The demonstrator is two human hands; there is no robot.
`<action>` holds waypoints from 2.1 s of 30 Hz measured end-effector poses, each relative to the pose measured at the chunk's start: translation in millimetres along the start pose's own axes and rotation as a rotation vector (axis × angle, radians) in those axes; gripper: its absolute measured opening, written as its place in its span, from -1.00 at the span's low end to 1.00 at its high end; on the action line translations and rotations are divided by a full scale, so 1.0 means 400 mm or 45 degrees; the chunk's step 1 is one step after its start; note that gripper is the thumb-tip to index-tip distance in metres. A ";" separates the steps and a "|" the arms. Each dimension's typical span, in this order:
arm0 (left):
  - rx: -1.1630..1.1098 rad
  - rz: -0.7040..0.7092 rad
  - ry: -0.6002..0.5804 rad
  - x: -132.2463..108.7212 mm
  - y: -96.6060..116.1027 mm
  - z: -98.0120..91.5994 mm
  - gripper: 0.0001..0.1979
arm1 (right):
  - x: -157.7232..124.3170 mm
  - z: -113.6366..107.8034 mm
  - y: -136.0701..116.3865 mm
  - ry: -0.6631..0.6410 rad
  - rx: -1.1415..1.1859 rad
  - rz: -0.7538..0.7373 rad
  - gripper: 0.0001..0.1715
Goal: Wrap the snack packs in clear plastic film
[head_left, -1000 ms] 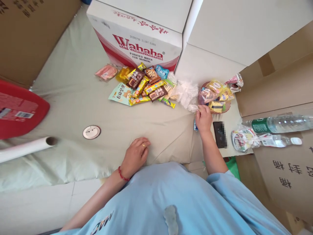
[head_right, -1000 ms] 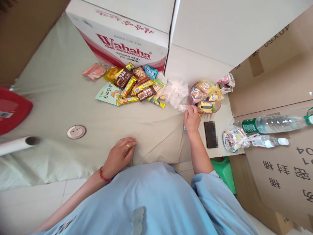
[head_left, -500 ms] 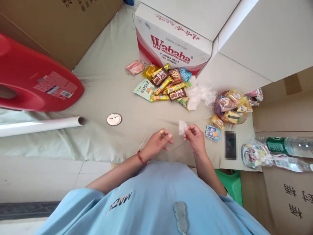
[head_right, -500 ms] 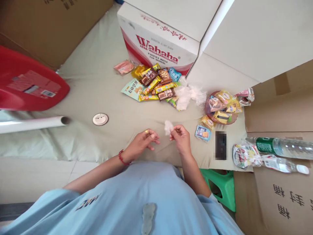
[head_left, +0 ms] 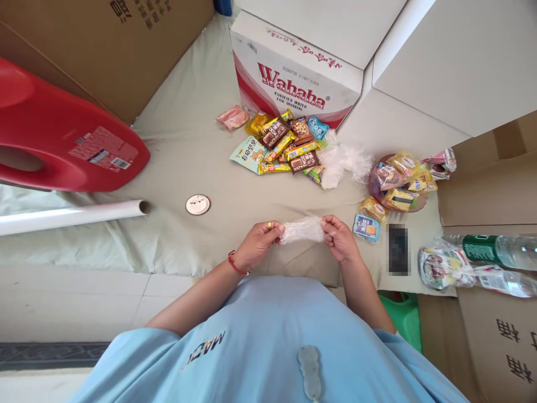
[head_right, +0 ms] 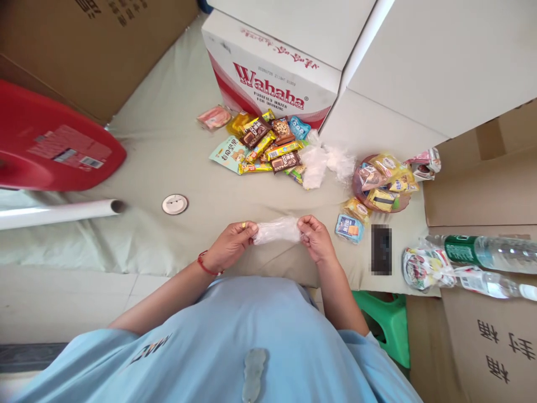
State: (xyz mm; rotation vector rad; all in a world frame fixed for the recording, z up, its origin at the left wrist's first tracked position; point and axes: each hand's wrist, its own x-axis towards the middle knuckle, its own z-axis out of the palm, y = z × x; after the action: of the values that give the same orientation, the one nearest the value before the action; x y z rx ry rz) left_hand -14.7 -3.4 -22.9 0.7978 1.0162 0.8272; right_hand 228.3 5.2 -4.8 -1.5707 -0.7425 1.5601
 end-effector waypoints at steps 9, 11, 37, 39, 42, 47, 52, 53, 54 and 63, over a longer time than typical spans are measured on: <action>0.789 0.632 0.142 -0.014 -0.009 0.015 -0.73 | -0.023 0.069 0.010 -0.097 -0.056 -0.003 -0.35; 0.940 0.732 0.134 -0.022 -0.014 0.020 -0.75 | -0.021 0.092 0.014 -0.172 -0.022 -0.004 -0.41; 0.066 -0.022 -0.102 0.031 0.009 0.042 0.26 | -0.049 0.075 0.042 -0.559 0.397 -0.076 -0.88; -0.053 -0.033 -0.029 0.041 0.009 0.061 0.19 | -0.053 0.071 0.036 -0.567 0.386 -0.081 -0.87; -0.194 -0.002 0.055 0.045 0.011 0.046 -0.26 | -0.051 0.044 0.029 -0.490 0.398 -0.082 -0.84; -0.167 -0.073 -0.018 0.028 0.026 -0.037 -0.53 | -0.037 -0.024 0.025 -0.296 0.357 -0.068 -0.77; -0.061 -0.133 -0.101 0.004 0.026 -0.100 -0.65 | -0.026 -0.059 0.014 -0.193 0.263 -0.099 -0.74; -0.065 -0.127 -0.114 0.000 0.025 -0.109 -0.64 | -0.025 -0.062 0.012 -0.181 0.251 -0.111 -0.74; -0.077 -0.114 -0.124 -0.004 0.024 -0.116 -0.64 | -0.023 -0.065 0.009 -0.169 0.237 -0.125 -0.74; -0.240 -0.061 -0.117 -0.035 0.034 -0.185 -0.57 | -0.011 -0.089 0.002 -0.051 0.174 -0.205 -0.76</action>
State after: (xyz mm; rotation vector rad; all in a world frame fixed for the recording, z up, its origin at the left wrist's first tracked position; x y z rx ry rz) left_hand -90.5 3.8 -29.1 0.6427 0.8590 0.8241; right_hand 263.2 -3.5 -5.4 -1.3507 -0.7484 1.4953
